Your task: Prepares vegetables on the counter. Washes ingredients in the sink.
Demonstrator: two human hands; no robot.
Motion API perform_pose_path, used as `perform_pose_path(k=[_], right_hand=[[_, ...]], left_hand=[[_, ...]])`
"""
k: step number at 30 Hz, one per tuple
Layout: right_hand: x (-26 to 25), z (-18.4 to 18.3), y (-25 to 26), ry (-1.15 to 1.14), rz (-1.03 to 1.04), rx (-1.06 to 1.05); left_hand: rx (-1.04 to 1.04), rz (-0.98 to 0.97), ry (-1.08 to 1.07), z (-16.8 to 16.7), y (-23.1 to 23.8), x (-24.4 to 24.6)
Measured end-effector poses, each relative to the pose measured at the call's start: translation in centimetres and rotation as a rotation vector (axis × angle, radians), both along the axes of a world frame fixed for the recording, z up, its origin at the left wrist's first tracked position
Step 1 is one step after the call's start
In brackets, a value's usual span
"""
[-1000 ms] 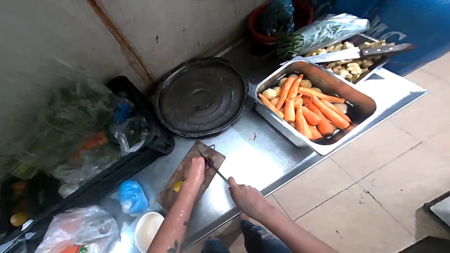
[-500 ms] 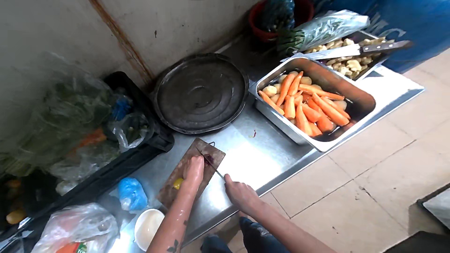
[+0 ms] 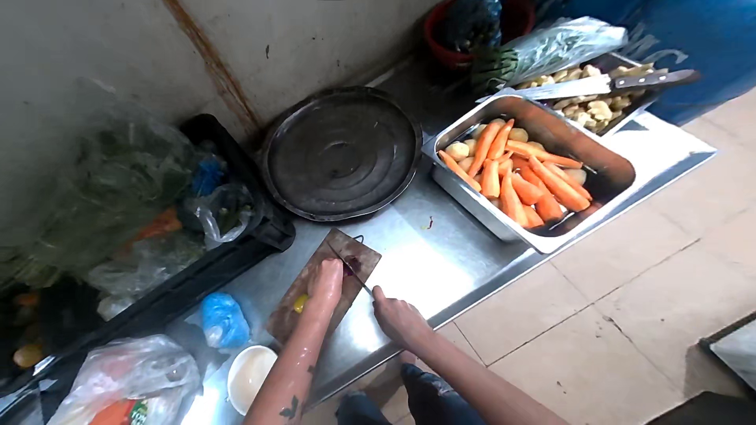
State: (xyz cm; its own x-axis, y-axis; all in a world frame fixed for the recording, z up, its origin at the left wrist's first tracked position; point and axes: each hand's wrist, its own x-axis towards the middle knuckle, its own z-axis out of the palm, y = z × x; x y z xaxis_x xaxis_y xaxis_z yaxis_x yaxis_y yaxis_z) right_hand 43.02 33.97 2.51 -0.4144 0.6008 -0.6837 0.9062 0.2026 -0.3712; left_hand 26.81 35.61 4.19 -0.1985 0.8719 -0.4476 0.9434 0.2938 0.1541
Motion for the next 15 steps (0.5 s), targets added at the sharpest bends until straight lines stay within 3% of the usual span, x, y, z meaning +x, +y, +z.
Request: perform_pose_path(k=[7,10,15], right_hand=[[1.0,2.4,0.0,0.009,0.041,0.005],[0.5,1.5,-0.6,-0.017,0.045,0.008],[-0.9,0.3,0.2,-0.007,0.027,0.027]], left_hand=[[-0.024,0.010,0.018,-0.2,0.2,-0.1],[-0.085,-0.010,0.037,-1.1,1.0,-0.4],[0.086,-0.031,-0.028,-1.4,-0.2,-0.9]])
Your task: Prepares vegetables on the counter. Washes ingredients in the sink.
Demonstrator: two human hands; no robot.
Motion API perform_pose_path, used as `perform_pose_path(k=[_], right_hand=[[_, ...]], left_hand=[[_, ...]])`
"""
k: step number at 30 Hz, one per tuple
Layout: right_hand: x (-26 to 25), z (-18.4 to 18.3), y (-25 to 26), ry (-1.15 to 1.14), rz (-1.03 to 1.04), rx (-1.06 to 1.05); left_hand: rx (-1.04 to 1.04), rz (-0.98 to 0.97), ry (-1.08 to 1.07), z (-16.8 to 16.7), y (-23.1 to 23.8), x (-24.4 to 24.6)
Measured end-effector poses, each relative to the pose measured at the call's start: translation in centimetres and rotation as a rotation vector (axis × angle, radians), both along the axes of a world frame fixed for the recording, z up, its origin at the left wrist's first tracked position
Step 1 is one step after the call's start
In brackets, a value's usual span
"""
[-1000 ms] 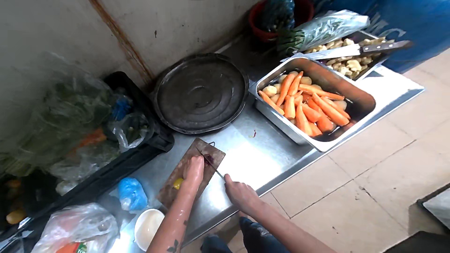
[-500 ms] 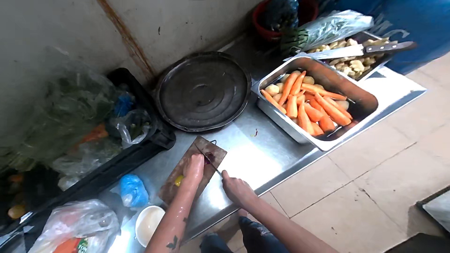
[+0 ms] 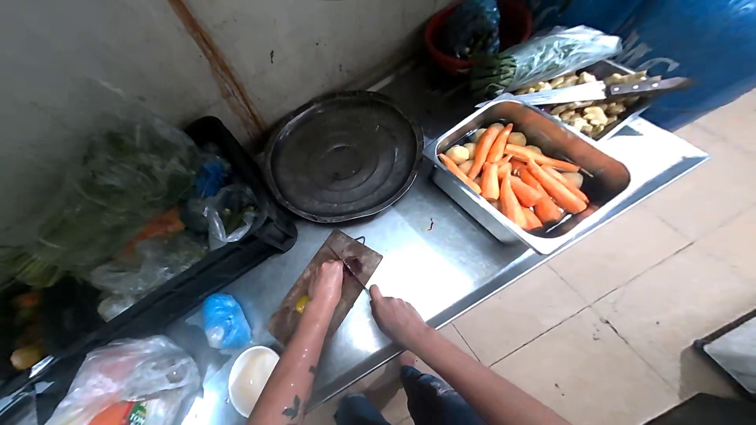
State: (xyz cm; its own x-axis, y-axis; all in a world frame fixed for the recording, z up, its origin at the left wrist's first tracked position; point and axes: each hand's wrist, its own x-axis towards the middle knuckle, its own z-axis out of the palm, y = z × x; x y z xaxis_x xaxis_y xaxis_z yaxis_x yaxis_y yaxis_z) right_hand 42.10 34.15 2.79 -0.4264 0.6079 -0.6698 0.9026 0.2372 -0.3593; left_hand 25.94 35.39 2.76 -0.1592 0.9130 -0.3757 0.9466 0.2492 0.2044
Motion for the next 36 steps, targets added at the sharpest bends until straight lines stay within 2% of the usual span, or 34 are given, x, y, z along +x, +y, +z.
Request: perform_pose_path(k=[5,9,14,20,22,30,33,36], right_hand=[[1.5,2.4,0.0,0.014,0.009,-0.033],[1.5,1.4,-0.6,-0.018,0.036,-0.025],[1.0,0.1,-0.5,-0.020,0.031,0.013],[2.1,0.8,0.1,0.037,0.012,0.019],[2.3,1.0,0.0,0.033,0.005,0.024],[2.5,1.6,-0.7,0.005,0.025,0.028],[2.6,1.7,-0.6,-0.008,0.039,0.008],[2.1,-0.1,-0.8,-0.007,0.038,0.016]], left_hand=[[-0.021,0.032,0.010,0.4,0.0,0.0],[-0.015,0.029,0.013,0.4,-0.1,0.0],[0.040,0.042,-0.082,0.9,-0.6,-0.2],[0.191,0.056,-0.102,-1.8,-1.6,-0.9],[0.212,0.069,-0.119,-1.8,-1.8,-0.7],[0.042,0.104,-0.039,0.8,-0.9,0.4],[-0.100,0.088,0.002,0.2,0.6,0.2],[-0.108,0.083,-0.002,-0.4,1.0,-0.1]])
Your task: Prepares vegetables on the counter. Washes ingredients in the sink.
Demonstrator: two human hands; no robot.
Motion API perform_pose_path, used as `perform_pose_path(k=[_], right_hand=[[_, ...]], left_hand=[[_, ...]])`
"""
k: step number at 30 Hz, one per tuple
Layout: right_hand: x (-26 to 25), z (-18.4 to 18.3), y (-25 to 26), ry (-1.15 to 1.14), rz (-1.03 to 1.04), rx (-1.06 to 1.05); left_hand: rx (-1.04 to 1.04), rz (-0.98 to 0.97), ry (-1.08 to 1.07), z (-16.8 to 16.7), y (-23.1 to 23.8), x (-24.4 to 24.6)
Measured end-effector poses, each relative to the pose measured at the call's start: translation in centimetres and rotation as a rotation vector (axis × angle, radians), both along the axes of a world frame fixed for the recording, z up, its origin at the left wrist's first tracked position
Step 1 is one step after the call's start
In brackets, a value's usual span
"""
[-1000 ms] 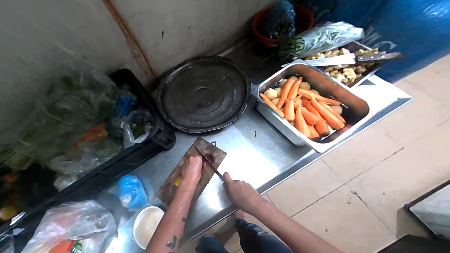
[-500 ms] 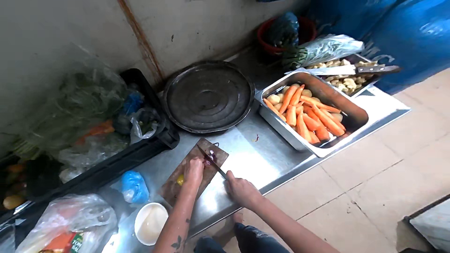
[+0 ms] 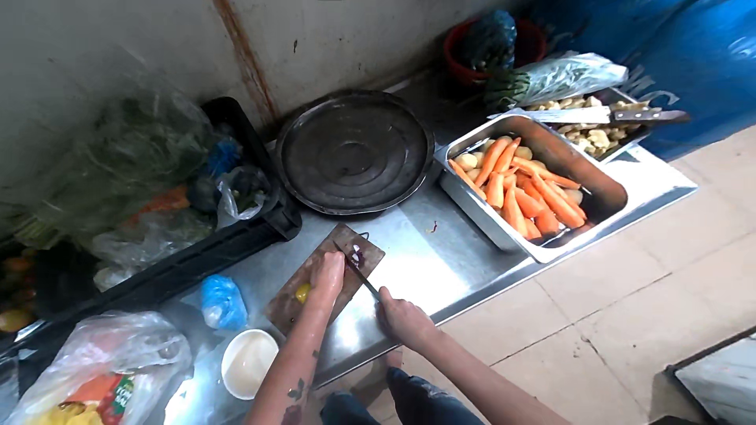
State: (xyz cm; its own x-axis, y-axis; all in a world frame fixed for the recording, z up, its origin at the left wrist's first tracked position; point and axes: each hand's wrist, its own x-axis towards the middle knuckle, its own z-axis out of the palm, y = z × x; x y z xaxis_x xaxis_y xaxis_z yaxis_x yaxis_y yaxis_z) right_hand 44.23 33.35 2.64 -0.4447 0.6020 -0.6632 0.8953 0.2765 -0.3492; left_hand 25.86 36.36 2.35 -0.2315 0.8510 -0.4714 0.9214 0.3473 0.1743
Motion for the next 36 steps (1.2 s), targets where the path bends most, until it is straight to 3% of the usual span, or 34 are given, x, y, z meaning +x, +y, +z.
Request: perform_pose_path(k=[5,12,16,19,25,29,36], right_hand=[[-1.0,-0.4,0.7,0.018,-0.006,0.041],[1.5,2.6,-0.2,0.202,-0.040,0.173],[1.4,4.4,-2.4,0.257,0.022,0.360],[0.3,4.4,-4.7,0.380,0.171,0.531],[-4.4,4.2,-9.3,0.455,0.436,0.563],[-7.0,4.4,-11.5,0.402,0.550,0.485],[-8.6,5.1,-12.9,0.350,0.607,0.467]], left_hand=[[0.105,-0.010,-0.024,-0.5,-1.1,-0.2],[0.511,0.166,-0.241,-0.6,-6.1,-0.2],[0.864,0.472,-0.335,0.4,-12.1,-0.7],[1.067,0.492,-0.228,-0.3,-18.0,-0.5],[0.917,0.394,0.065,-1.4,-26.0,0.3],[0.758,0.427,0.104,-2.8,-28.4,-1.0],[0.655,0.428,0.221,-3.4,-30.1,-4.2]])
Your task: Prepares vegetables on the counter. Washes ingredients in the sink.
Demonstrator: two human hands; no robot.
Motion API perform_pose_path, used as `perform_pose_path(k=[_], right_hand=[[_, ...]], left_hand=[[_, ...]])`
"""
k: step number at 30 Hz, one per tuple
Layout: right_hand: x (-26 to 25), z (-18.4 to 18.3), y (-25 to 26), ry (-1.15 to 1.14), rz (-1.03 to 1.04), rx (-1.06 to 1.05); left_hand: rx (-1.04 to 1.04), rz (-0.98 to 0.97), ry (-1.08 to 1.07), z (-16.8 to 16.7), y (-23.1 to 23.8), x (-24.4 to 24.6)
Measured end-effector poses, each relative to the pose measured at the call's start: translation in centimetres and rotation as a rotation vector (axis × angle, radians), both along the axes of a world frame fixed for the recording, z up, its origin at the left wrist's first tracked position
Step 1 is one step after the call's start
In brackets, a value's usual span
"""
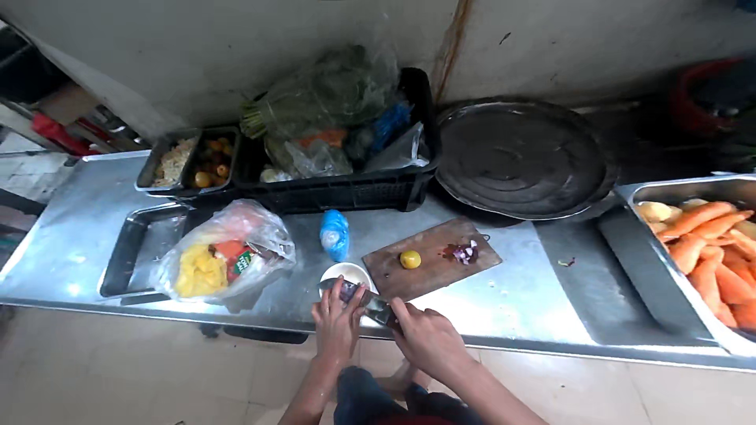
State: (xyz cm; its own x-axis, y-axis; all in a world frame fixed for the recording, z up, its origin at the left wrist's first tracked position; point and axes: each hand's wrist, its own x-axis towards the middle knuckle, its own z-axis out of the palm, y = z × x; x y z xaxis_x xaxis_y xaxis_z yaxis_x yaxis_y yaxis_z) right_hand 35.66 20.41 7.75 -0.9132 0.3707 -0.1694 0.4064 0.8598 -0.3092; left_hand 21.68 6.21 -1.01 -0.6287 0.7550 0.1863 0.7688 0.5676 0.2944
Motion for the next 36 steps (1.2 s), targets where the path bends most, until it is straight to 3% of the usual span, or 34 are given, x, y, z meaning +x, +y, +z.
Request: perform_pose_path(k=[6,12,16,19,22,28,36], right_hand=[[2.2,2.2,1.0,-0.083,-0.055,-0.033],[9.2,4.3,4.9,-0.185,-0.177,-0.211],[17.0,2.3,10.0,0.061,-0.336,-0.377],[20.6,-0.2,13.1,0.191,-0.588,-0.509],[21.2,-3.7,15.6,0.233,-0.785,-0.702],[19.6,-7.6,19.6,0.227,-0.693,-0.833],[18.8,-9.4,24.5,0.173,-0.586,-1.032]], left_hand=[[-0.080,0.017,-0.038,0.0,0.3,-1.6],[-0.206,0.094,-0.111,-0.1,0.9,-3.8],[0.069,0.058,-0.089,1.1,3.2,-4.9],[0.251,-0.075,-0.193,2.7,8.7,-3.1],[0.208,-0.257,-0.393,4.4,15.9,0.7],[0.034,-0.295,-0.616,3.3,25.9,4.7],[-0.189,-0.238,-0.641,1.8,28.1,4.6]])
